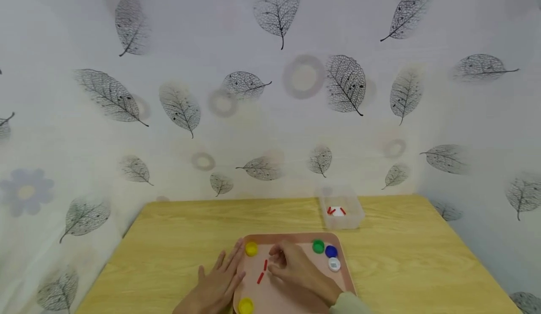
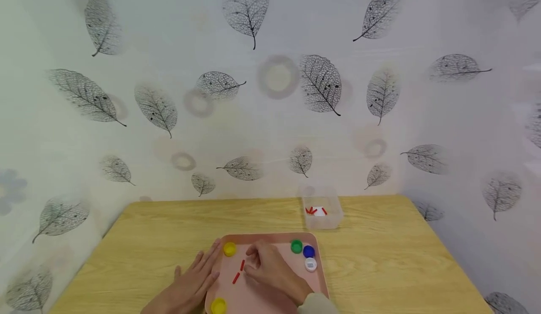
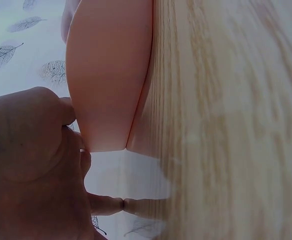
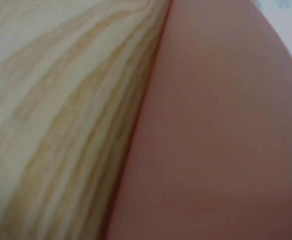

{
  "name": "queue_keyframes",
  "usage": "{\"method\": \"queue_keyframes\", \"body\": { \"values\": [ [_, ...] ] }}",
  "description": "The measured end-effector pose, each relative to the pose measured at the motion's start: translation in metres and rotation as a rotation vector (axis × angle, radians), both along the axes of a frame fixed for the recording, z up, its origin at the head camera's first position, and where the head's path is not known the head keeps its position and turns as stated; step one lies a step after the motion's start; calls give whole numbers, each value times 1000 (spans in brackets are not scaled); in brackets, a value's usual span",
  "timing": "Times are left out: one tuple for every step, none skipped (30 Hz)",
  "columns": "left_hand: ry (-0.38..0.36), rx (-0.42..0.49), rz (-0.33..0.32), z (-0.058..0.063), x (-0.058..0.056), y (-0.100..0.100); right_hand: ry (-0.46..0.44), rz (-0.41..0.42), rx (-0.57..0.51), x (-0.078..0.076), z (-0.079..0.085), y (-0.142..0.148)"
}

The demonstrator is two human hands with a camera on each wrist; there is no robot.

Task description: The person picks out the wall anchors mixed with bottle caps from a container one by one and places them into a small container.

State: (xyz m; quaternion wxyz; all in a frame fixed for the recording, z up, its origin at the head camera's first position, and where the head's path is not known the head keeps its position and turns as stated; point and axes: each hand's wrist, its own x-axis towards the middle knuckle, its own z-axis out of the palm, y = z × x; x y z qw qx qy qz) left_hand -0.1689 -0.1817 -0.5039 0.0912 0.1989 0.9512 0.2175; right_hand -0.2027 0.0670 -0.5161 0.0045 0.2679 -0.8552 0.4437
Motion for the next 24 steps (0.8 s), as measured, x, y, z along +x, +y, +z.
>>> {"method": "queue_keyframes", "body": {
  "values": [
    [-2,-1,0,0,-1,0,-2,2,8,-1,-1,-1],
    [-5,0,0,0,-1,0,-5,6,16,-1,-1,-2],
    [-8,2,0,0,-1,-1,-12,8,26,-1,-2,-3],
    [-6,-1,2,-1,-1,-1,-21,8,39,-1,-2,-3],
    [-3,-5,4,-1,-1,-1,-30,10,54,-1,-2,-4],
    [1,-8,7,-1,-1,-1,-47,13,67,-1,-2,-5],
    [7,-10,5,-1,-1,0,-56,13,78,-1,-2,-5],
    [8,-10,2,-1,-1,0,-65,15,88,0,-2,-6],
    [13,-12,0,-1,-1,0,-72,12,98,0,-1,-6],
    [13,-10,-2,-1,-1,0,-76,11,107,0,0,-7],
    [11,-9,-5,-1,-1,0,-74,13,114,0,0,-7],
    [9,-6,-7,-1,-1,0,-76,13,118,0,0,-8],
    [6,-7,-10,-1,-1,0,-68,14,122,0,0,-8],
    [2,-7,-12,-1,-1,0,-63,15,126,0,1,-9],
    [0,-6,-13,-1,-1,0,-53,16,130,0,1,-9],
    [-3,-4,-13,-1,-1,0,-44,17,135,-1,0,-10],
    [0,-6,-12,-1,-1,0,-32,20,139,-1,0,-10],
    [1,-6,-12,0,0,0,-20,21,143,-2,0,-11],
    [1,-4,-12,0,0,0,-1,21,150,-2,-1,-11],
    [1,1,-12,0,0,-1,13,20,155,-2,-1,-12],
    [-2,4,-11,1,0,-1,22,20,160,-3,-1,-12],
    [-2,5,-10,2,0,-1,25,20,163,-3,-1,-13],
    [-3,4,-11,2,0,-2,32,20,164,-3,-2,-13],
    [-4,4,-11,3,0,-2,34,18,167,-3,-2,-14]
  ]
}}
